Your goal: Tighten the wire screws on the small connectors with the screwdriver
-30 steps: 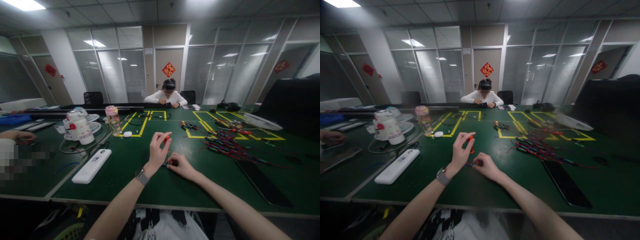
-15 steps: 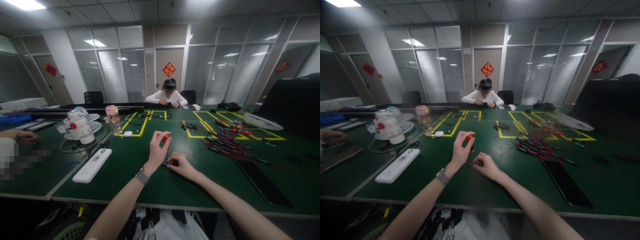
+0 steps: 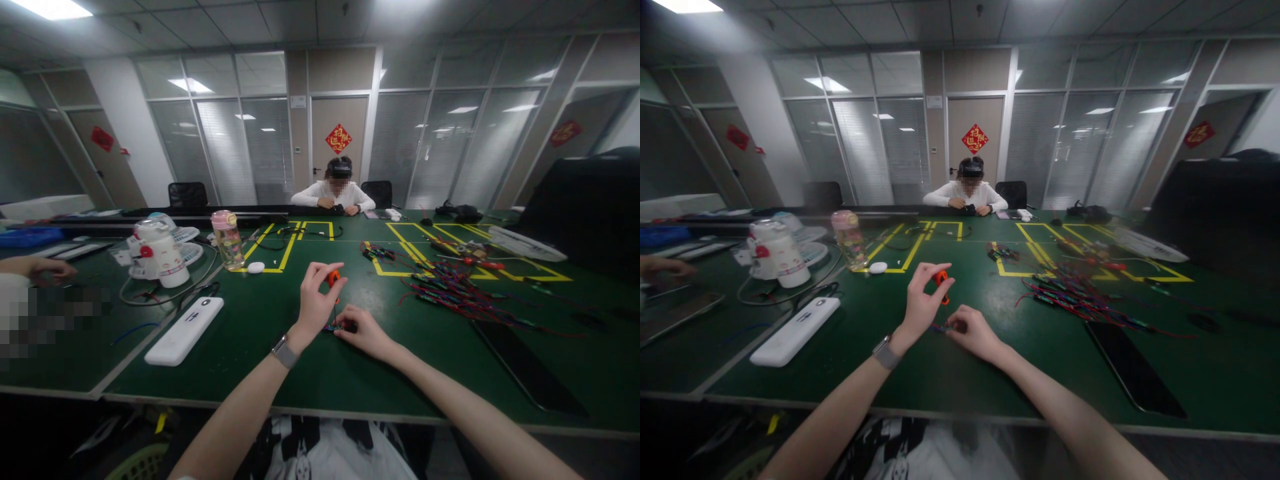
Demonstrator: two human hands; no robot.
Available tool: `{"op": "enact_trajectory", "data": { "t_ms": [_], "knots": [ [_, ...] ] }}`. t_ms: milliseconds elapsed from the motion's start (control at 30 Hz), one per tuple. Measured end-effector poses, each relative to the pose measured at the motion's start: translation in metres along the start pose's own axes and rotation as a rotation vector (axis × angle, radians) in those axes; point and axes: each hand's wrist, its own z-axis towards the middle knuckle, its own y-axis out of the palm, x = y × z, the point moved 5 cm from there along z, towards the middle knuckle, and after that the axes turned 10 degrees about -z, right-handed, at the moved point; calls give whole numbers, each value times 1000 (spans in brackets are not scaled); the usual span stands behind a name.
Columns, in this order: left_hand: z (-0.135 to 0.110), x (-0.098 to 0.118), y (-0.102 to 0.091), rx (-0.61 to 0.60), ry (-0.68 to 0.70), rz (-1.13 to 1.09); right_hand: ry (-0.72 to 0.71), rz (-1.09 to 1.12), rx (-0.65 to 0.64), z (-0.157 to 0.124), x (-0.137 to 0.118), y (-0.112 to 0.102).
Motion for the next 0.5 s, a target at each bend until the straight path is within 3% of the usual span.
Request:
{"op": "enact_trajectory", "data": {
  "t_ms": [267,500],
  "knots": [
    [-1,2,5,-90,-50,-146,-15,5,2,1,3,3],
    [0,3,0,-3,8,-14,-2,6,8,0,3,2]
  ]
}}
